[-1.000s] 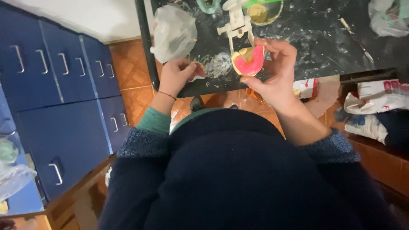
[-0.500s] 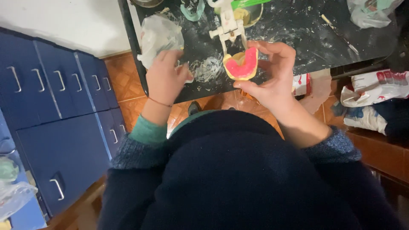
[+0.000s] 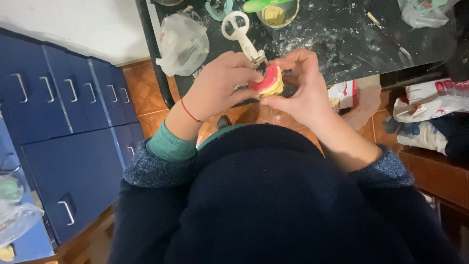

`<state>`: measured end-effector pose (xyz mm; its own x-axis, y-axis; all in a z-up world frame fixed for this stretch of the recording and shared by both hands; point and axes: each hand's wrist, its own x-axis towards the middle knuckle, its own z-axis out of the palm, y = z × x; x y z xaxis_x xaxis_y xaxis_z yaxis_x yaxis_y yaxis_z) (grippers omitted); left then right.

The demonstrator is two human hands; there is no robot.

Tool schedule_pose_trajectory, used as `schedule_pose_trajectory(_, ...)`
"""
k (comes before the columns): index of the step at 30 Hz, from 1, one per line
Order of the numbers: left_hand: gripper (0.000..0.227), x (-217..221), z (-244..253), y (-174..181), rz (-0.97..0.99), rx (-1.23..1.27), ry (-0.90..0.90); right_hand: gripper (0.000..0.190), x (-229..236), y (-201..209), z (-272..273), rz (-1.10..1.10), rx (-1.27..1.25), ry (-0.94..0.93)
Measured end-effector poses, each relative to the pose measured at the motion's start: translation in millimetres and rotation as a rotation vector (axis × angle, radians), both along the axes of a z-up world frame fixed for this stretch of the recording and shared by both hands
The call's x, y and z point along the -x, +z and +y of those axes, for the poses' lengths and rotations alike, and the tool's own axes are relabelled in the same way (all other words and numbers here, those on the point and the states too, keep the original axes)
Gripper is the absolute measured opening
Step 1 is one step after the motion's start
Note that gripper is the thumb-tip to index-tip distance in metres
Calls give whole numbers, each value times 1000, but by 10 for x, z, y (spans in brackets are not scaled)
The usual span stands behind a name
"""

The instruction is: The person assembles a denture model by fitting a pink gum piece onto a yellow base. They use pliers to trim excess material from the base and then use a green spatula to mix a white paste in a small container.

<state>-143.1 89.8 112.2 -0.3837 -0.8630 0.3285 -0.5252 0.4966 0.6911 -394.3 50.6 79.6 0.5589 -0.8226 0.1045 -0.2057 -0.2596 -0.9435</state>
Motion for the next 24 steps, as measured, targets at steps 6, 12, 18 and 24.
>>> schedule_pose_trajectory(6,33,35,-31,-62,121,-36,-106,87,48,23,25,33,44,24)
schedule_pose_trajectory(12,32,24,-28,-207,205,-144,-158,82,38,56,20,26,74,68)
schedule_pose_trajectory(18,30,30,-27,-297,265,-158,-182,81,27,64,15,60,63,54)
schedule_pose_trajectory(24,32,21,-24,-325,218,-112,-141,77,8,-25,47,10,-6,8)
